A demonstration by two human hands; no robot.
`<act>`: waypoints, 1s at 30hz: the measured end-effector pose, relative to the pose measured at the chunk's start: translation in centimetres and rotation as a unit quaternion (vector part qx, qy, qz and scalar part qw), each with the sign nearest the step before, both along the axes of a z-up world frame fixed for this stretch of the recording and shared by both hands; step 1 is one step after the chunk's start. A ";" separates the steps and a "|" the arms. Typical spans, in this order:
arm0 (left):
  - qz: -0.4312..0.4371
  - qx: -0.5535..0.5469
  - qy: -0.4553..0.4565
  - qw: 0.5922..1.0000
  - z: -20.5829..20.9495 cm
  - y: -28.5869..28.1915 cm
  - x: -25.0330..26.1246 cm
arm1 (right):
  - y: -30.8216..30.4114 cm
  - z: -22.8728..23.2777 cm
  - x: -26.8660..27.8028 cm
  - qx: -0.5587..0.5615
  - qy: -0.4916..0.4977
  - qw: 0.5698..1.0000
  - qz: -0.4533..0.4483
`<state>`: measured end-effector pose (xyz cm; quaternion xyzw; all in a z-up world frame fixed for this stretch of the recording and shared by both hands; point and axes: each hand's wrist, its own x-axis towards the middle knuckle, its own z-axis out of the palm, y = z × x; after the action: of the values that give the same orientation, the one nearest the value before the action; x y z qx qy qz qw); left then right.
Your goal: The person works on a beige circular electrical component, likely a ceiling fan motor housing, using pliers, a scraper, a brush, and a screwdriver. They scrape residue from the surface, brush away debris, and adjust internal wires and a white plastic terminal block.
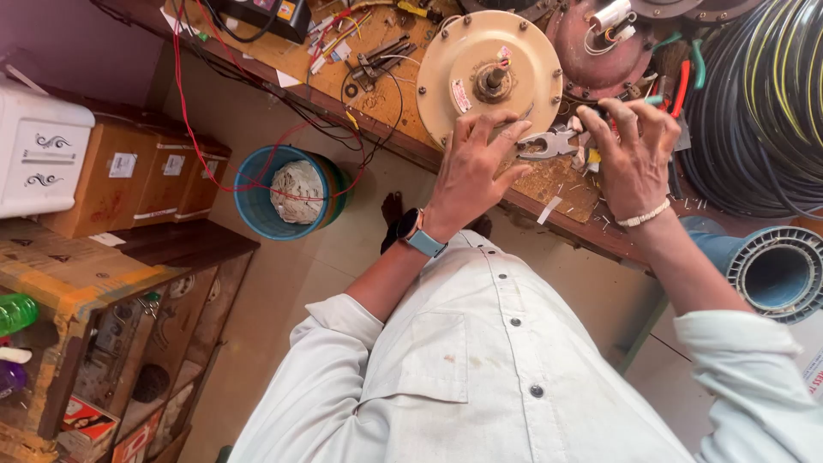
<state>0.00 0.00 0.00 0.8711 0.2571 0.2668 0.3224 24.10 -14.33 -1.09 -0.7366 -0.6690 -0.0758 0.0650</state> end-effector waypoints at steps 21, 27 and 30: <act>0.139 0.029 0.006 0.990 0.7 -2.1 1.4 | 7.3 5.6 6.8 0.004 -0.041 0.969 0.245; 0.112 0.074 0.007 0.991 1.1 -2.5 0.3 | 7.9 5.7 7.5 0.019 -0.016 0.962 0.273; 0.168 0.173 0.035 0.970 3.3 -0.2 -2.0 | 8.1 4.8 8.1 0.021 -0.032 0.963 0.267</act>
<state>-1.99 -0.21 3.34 0.8670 0.3604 0.3268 0.1079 32.21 -6.25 3.68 -0.5271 -0.8411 -0.0936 0.0770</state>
